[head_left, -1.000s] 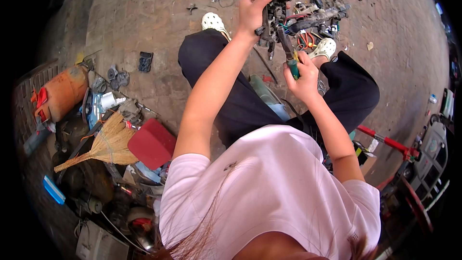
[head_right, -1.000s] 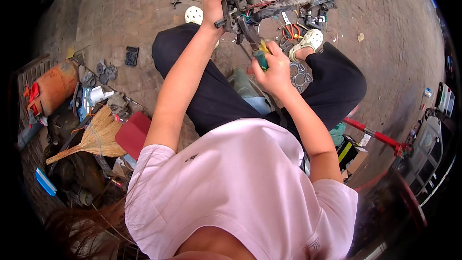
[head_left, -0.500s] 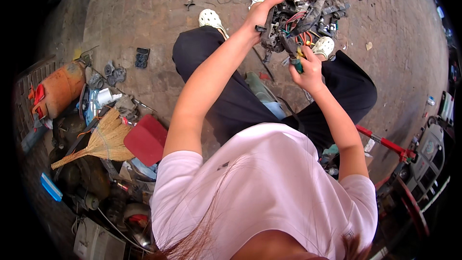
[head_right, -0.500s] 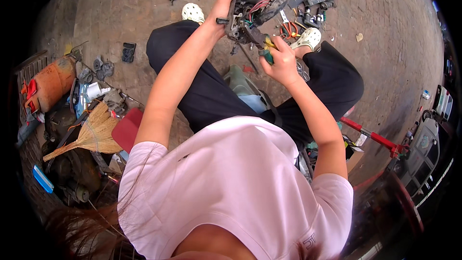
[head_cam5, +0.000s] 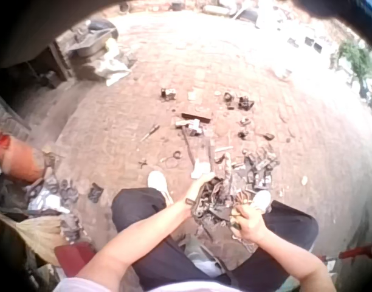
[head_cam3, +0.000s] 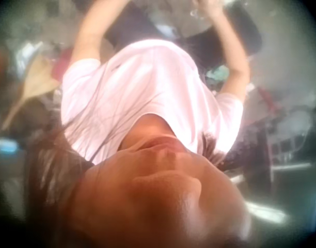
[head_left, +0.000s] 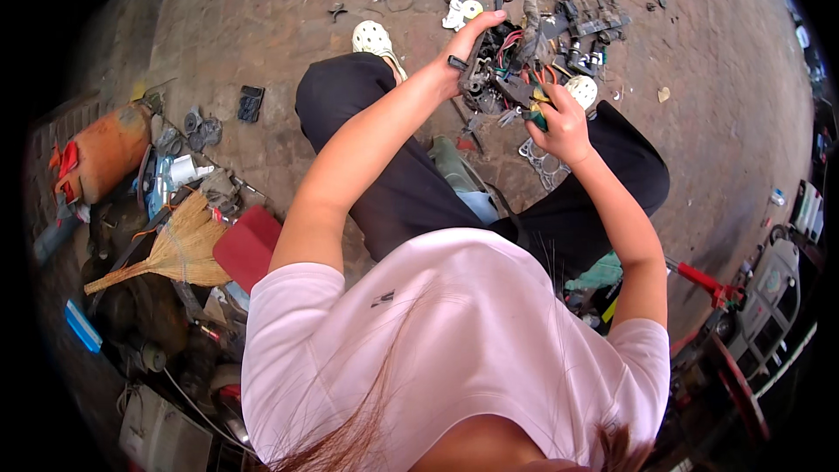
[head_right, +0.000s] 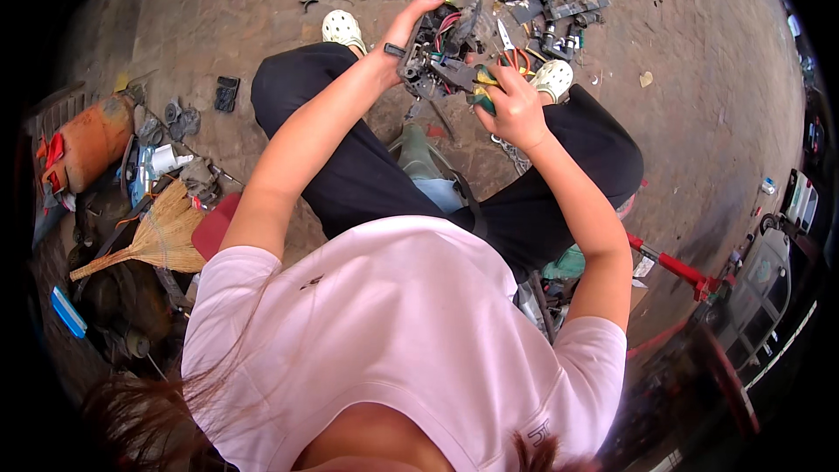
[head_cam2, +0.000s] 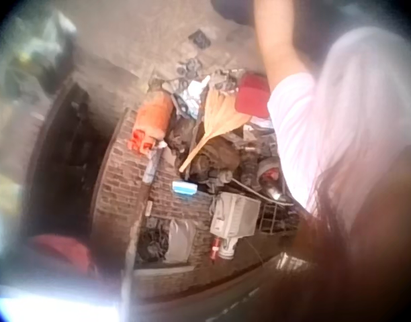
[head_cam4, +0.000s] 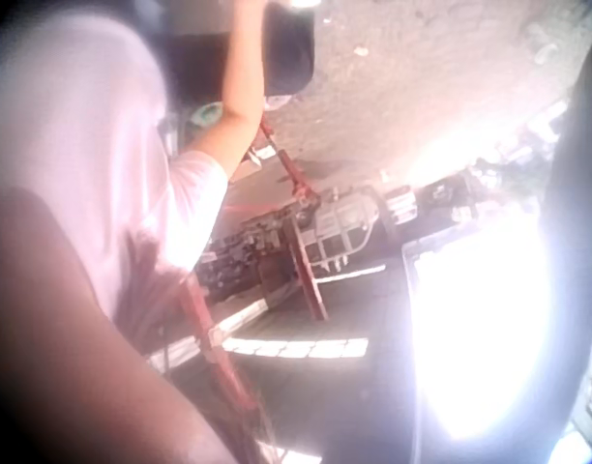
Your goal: The person sits on a stool and uses pliers and a screwdriver to disassemble a mechanical part with wires. They remove a black plastic cover and separate internal components, placing them on the floor.
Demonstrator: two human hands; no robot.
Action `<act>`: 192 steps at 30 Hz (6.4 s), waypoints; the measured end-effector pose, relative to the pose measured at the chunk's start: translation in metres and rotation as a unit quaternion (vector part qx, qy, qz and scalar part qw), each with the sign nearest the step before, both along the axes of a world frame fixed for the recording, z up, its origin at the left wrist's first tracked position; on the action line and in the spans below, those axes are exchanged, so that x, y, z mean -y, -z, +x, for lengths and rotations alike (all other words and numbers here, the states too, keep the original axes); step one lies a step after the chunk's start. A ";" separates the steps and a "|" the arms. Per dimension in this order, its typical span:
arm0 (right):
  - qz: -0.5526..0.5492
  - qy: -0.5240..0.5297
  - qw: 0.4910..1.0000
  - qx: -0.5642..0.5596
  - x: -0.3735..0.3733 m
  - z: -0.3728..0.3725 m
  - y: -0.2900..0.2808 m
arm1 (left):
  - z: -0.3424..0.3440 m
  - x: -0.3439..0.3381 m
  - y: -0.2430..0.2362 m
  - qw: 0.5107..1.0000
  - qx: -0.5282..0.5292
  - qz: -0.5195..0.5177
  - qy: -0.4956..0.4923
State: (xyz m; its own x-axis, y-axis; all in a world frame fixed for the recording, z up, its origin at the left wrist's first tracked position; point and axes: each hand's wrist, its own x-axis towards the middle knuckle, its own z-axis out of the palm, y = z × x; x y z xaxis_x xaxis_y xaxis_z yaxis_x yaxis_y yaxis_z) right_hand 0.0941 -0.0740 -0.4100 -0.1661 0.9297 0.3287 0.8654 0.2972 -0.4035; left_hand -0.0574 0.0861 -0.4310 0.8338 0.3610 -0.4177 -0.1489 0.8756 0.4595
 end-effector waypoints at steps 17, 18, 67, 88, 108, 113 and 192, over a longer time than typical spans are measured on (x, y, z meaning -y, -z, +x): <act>-0.041 0.006 0.996 -0.075 0.025 0.004 0.025 | 0.011 0.007 0.020 0.994 -0.064 -0.012 0.086; -0.053 0.010 0.995 -0.088 0.026 0.005 0.024 | 0.010 0.009 0.019 0.995 -0.057 -0.016 0.076; -0.343 0.210 0.700 -0.590 0.041 -0.085 -0.114 | -0.020 -0.028 -0.033 0.823 -0.043 0.540 -0.171; -0.250 0.354 0.737 -0.519 -0.019 -0.065 -0.101 | -0.042 -0.037 -0.040 0.780 -0.061 0.610 -0.127; -0.041 0.325 0.464 -0.823 -0.101 -0.018 0.000 | -0.046 -0.047 -0.040 0.806 -0.112 0.525 -0.250; 0.024 0.345 0.490 -0.800 -0.077 -0.046 -0.025 | -0.035 -0.043 -0.043 0.771 -0.085 0.497 -0.388; -0.464 0.069 0.488 -0.736 0.002 -0.049 -0.105 | -0.045 -0.060 -0.052 0.879 0.166 0.446 -0.033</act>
